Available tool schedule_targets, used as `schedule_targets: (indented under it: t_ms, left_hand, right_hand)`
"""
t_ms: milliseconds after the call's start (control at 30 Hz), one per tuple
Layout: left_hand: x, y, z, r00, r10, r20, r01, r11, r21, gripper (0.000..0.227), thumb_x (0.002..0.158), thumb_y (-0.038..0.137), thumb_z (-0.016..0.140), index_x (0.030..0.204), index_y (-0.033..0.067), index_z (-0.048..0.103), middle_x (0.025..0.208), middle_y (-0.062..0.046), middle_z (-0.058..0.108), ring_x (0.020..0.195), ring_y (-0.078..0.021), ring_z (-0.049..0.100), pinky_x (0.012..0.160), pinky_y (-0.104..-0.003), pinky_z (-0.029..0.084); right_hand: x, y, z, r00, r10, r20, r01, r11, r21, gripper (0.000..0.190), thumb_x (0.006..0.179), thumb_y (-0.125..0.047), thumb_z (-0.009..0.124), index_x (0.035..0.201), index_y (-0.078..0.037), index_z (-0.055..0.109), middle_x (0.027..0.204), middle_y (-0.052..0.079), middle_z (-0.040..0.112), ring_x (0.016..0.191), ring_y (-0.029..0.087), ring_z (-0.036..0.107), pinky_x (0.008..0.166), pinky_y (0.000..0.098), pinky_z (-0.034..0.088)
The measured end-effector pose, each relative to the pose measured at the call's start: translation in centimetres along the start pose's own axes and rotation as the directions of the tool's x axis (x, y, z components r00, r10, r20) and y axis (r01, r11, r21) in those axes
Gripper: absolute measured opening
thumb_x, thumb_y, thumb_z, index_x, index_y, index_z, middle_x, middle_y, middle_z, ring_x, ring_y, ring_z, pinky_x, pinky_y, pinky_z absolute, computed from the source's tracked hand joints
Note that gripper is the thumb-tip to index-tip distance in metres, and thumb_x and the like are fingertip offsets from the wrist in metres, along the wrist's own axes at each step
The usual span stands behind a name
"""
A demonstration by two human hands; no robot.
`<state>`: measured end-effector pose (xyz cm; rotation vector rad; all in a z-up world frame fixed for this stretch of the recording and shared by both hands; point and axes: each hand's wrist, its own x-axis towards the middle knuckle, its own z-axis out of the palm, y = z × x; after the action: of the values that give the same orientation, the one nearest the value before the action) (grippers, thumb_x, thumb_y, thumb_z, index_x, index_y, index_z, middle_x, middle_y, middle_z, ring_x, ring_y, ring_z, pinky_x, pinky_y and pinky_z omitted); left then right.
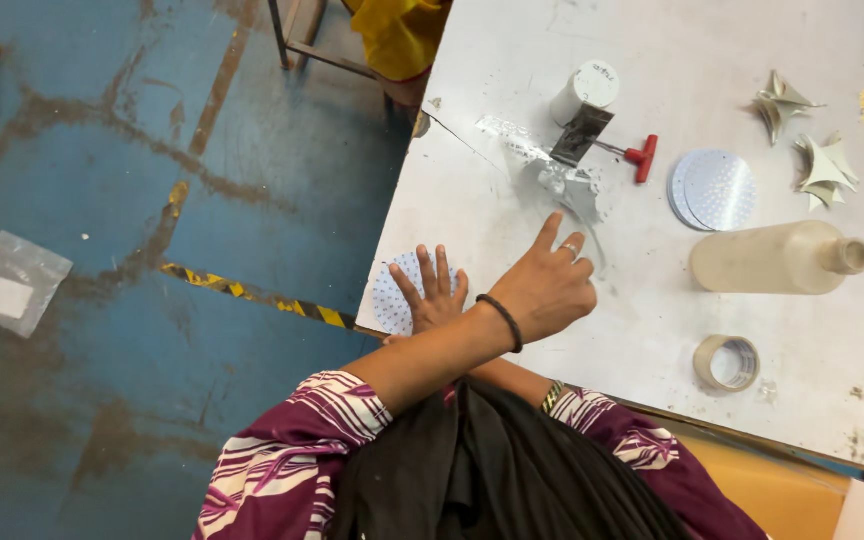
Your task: The person places perforated circular discs onto a plastic sheet and spreads a gray paste over them using a small spatula. The person repeats this process for several discs, smoothing the paste and occasionally lifting the discs to check the coverage.
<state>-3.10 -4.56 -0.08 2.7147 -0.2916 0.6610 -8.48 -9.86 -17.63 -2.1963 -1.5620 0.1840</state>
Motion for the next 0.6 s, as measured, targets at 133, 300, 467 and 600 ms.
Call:
schedule_targets:
  t_ms: [133, 300, 467, 600]
  left_hand:
    - [-0.4, 0.1, 0.1, 1.0, -0.009, 0.027, 0.009, 1.0, 0.01, 0.018, 0.075, 0.016, 0.066, 0.058, 0.0091, 0.07, 0.08, -0.01, 0.071, 0.114, -0.0383, 0.066, 0.111, -0.068, 0.035]
    - [0.1, 0.0, 0.1, 0.999, 0.006, 0.046, -0.007, 1.0, 0.028, 0.017, 0.079, 0.015, 0.065, 0.065, 0.0071, 0.072, 0.082, -0.009, 0.072, 0.114, -0.0365, 0.065, 0.112, -0.067, 0.036]
    - [0.4, -0.5, -0.2, 1.0, 0.001, -0.01, -0.001, 1.0, 0.005, 0.017, 0.079, 0.017, 0.065, 0.067, 0.0069, 0.073, 0.086, -0.01, 0.073, 0.117, -0.037, 0.065, 0.112, -0.067, 0.035]
    - [1.2, -0.4, 0.1, 0.999, 0.011, -0.048, -0.011, 1.0, 0.015, 0.017, 0.078, 0.019, 0.066, 0.07, 0.0071, 0.076, 0.088, -0.012, 0.074, 0.12, -0.0392, 0.064, 0.113, -0.068, 0.033]
  right_hand:
    - [-0.3, 0.6, -0.7, 1.0, 0.013, 0.012, -0.014, 0.999, 0.044, 0.1, 0.083, -0.087, 0.044, 0.165, -0.031, 0.031, 0.177, 0.015, 0.003, 0.164, 0.044, 0.001, 0.114, 0.0797, 0.015]
    - [2.9, 2.8, -1.5, 1.0, -0.009, -0.018, 0.01, 1.0, 0.01, 0.105, 0.076, -0.075, 0.063, 0.165, -0.029, 0.029, 0.175, 0.02, 0.001, 0.161, 0.046, 0.0, 0.111, 0.0758, 0.02]
    - [9.1, 7.4, -3.9, 0.994, 0.109, 0.002, -0.109, 0.993, -0.055, 0.12, 0.064, -0.068, 0.081, 0.163, -0.023, 0.03, 0.171, 0.022, 0.0, 0.157, 0.048, -0.001, 0.108, 0.076, 0.021]
    - [8.4, 9.7, -6.7, 0.987, -0.038, -0.157, 0.05, 0.996, 0.073, 0.113, 0.075, -0.069, 0.086, 0.162, -0.016, 0.036, 0.172, 0.022, 0.01, 0.16, 0.046, 0.008, 0.117, 0.0675, 0.025]
